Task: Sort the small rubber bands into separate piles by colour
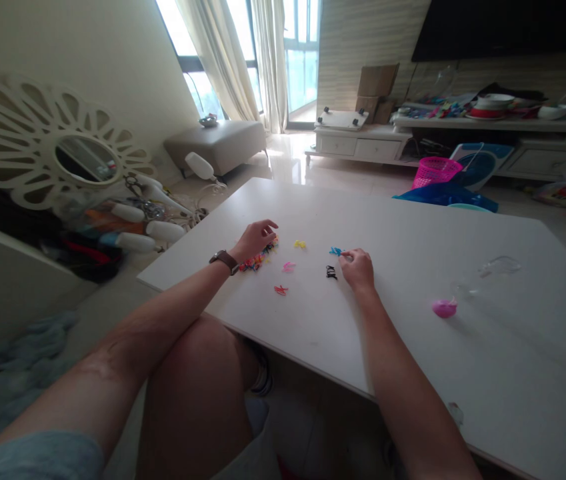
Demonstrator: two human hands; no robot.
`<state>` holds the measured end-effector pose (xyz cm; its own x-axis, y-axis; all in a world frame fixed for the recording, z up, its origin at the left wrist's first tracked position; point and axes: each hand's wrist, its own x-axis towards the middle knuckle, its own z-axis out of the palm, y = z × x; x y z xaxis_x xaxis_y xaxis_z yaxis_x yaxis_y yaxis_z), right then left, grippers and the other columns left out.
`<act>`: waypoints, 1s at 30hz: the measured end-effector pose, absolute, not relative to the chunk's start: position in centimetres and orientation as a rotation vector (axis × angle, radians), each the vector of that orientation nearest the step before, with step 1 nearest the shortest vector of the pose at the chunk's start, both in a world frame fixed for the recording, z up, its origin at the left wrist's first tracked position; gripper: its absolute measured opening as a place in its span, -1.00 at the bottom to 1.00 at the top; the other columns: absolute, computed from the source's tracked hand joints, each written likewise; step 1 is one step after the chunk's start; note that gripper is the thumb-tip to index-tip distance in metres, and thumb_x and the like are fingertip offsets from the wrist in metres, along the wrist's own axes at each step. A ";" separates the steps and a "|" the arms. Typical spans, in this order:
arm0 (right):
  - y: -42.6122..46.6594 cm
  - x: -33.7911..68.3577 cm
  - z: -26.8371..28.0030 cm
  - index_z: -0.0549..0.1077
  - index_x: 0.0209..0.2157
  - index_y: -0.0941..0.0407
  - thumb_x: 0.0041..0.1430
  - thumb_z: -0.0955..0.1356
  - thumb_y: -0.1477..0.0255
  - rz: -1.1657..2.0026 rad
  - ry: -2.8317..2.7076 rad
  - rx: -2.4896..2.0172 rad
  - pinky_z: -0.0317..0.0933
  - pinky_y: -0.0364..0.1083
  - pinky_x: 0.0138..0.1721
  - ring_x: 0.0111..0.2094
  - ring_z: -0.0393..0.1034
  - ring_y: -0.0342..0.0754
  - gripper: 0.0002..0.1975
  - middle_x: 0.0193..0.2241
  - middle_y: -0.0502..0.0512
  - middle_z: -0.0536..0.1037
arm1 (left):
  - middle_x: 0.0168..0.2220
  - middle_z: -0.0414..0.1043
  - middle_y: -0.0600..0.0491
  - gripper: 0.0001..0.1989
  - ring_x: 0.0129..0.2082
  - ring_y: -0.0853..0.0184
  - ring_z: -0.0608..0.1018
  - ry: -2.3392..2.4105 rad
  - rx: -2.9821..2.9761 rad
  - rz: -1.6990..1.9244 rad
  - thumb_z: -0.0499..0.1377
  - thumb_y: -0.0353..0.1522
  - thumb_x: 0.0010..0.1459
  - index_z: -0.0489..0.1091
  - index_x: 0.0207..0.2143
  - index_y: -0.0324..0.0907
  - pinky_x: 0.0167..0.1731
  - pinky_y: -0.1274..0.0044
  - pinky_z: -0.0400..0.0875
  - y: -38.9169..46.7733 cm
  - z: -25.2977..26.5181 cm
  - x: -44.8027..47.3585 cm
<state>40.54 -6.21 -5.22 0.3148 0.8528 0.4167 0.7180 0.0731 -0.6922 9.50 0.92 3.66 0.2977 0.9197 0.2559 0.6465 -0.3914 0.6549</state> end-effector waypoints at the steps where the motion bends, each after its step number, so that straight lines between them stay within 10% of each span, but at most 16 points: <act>1: -6.2 40.5 -5.2 0.55 -0.40 0.07 0.09 0.32 0.32 0.192 -1.443 -1.684 0.29 0.09 0.02 -0.14 0.38 0.15 -0.82 -0.25 0.24 0.60 | -0.35 0.55 0.02 -0.72 -0.44 0.39 0.48 1.420 2.131 0.860 0.19 -0.33 0.12 0.53 -0.13 -0.24 -0.37 0.54 0.36 0.9 3.7 9.2; 30: -6.4 40.2 -4.6 0.50 -0.46 0.05 0.05 0.33 0.37 0.205 -1.421 -1.667 0.28 0.12 0.03 -0.14 0.36 0.15 -0.89 -0.28 0.21 0.53 | -0.31 0.45 0.00 -0.91 -0.44 0.35 0.42 1.460 2.309 0.518 0.22 -0.35 -0.01 0.50 -0.49 -0.18 -0.40 0.53 0.31 2.2 0.2 6.9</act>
